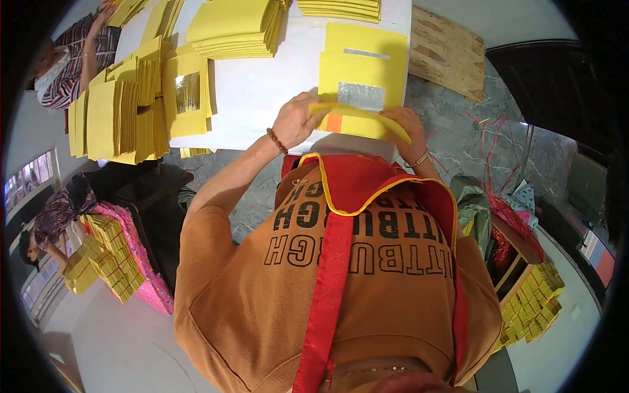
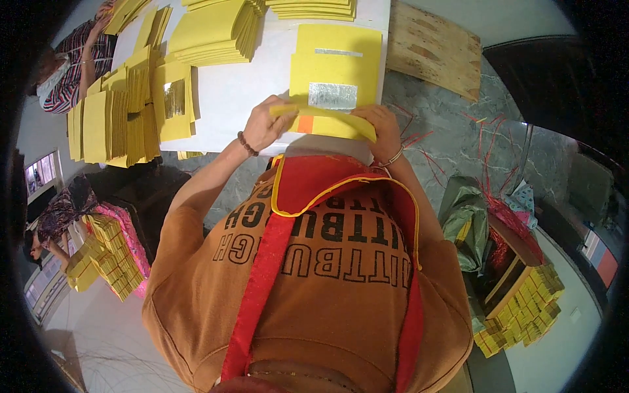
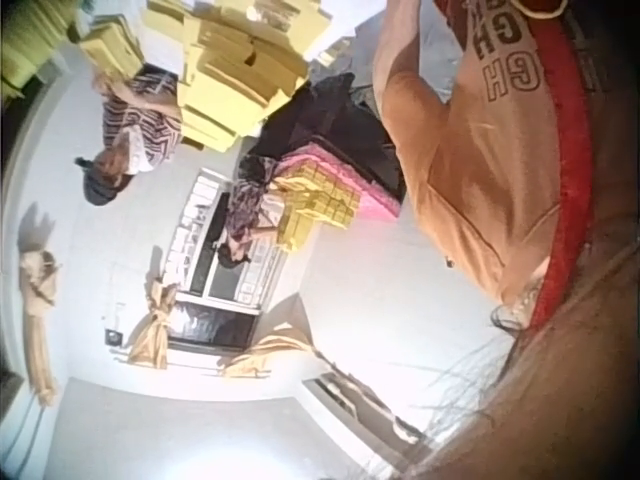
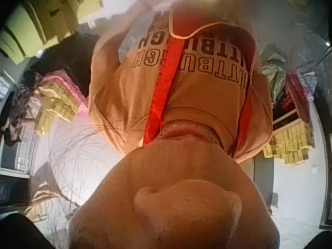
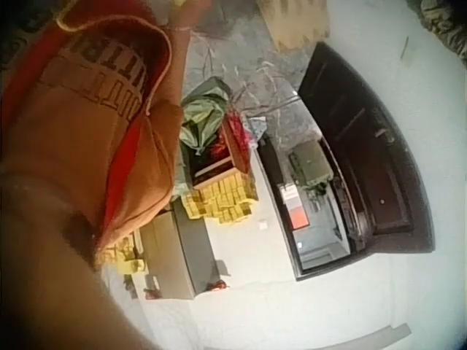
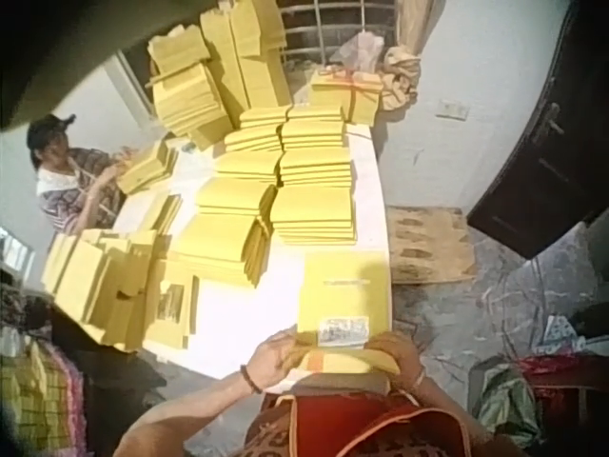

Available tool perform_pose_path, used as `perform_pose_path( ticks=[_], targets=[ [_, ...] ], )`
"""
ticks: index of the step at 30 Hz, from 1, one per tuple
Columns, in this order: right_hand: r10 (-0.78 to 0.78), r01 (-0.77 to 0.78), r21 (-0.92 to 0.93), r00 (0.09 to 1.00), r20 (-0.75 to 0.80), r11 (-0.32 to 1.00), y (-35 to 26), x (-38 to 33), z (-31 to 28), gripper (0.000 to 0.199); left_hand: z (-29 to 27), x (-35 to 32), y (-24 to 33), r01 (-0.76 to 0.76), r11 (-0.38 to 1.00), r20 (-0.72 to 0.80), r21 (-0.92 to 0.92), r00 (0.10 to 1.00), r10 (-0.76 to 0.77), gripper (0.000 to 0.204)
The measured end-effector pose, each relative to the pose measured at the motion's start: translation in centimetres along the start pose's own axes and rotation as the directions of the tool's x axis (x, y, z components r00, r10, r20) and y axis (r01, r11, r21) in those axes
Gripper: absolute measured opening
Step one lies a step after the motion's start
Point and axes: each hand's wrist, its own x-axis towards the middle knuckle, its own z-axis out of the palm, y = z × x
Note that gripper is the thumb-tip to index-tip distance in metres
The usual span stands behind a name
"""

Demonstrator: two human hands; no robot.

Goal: Folding sheets of yellow ritual paper with gold foil squares into stacks.

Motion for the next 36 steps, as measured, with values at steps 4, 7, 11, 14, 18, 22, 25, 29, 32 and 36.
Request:
perform_pose_path(
  ticks=[4, 7, 11, 14, 18, 22, 25, 29, 32, 36],
  targets=[
    [0.471, -0.463, 0.313, 0.880, 0.056, 0.829, 0.2, 0.0, 1.1, 0.026, 0.7, 1.5, 0.1, 0.392, 0.872, 0.005, -0.294, 0.912, -0.409, 0.021],
    [0.500, -0.328, 0.594, 0.853, -0.147, 0.735, -0.2, 1.1, 2.2, 0.043, 2.6, 1.7, -1.9, 0.439, 0.749, 0.006, -0.497, 0.865, -0.502, 0.023],
    [0.541, -0.440, 0.553, 0.841, -0.024, 0.708, -0.5, 1.4, 1.4, 0.057, 3.2, 2.4, -2.7, 0.468, 0.700, -0.004, -0.540, 0.830, -0.558, 0.022],
    [0.371, -0.300, 0.357, 0.917, -0.148, 0.885, 0.9, 1.4, 2.1, 0.057, 3.8, 2.5, -3.8, 0.468, 0.761, -0.051, -0.449, 0.837, -0.545, 0.026],
    [0.497, -0.415, 0.362, 0.850, -0.174, 0.835, 0.5, 1.9, 2.2, 0.048, 2.2, 3.6, -1.5, 0.539, 0.779, -0.033, -0.322, 0.815, -0.578, 0.029],
    [0.574, -0.476, 0.372, 0.788, -0.223, 0.797, -0.5, 2.6, 2.1, 0.044, 2.1, 4.0, -0.9, 0.548, 0.817, -0.097, -0.178, 0.817, -0.569, 0.026],
    [0.538, -0.424, 0.372, 0.790, -0.293, 0.826, 0.1, 2.7, 2.6, 0.043, 2.1, 4.3, -0.6, 0.542, 0.821, -0.128, -0.179, 0.815, -0.565, 0.025],
    [0.538, -0.438, 0.340, 0.785, -0.307, 0.832, 0.3, 2.9, 2.7, 0.041, 2.5, 4.2, -0.9, 0.513, 0.836, -0.201, -0.196, 0.813, -0.546, 0.025],
    [0.554, -0.473, 0.302, 0.775, -0.304, 0.828, 0.5, 2.8, 2.8, 0.040, 1.2, 4.8, 0.5, 0.652, 0.738, -0.079, -0.175, 0.738, -0.671, 0.031],
    [0.589, -0.493, 0.343, 0.753, -0.292, 0.800, 0.5, 2.9, 2.6, 0.040, 0.2, 4.1, 1.8, 0.318, 0.931, -0.267, 0.181, 0.927, -0.265, 0.051]
  ],
)
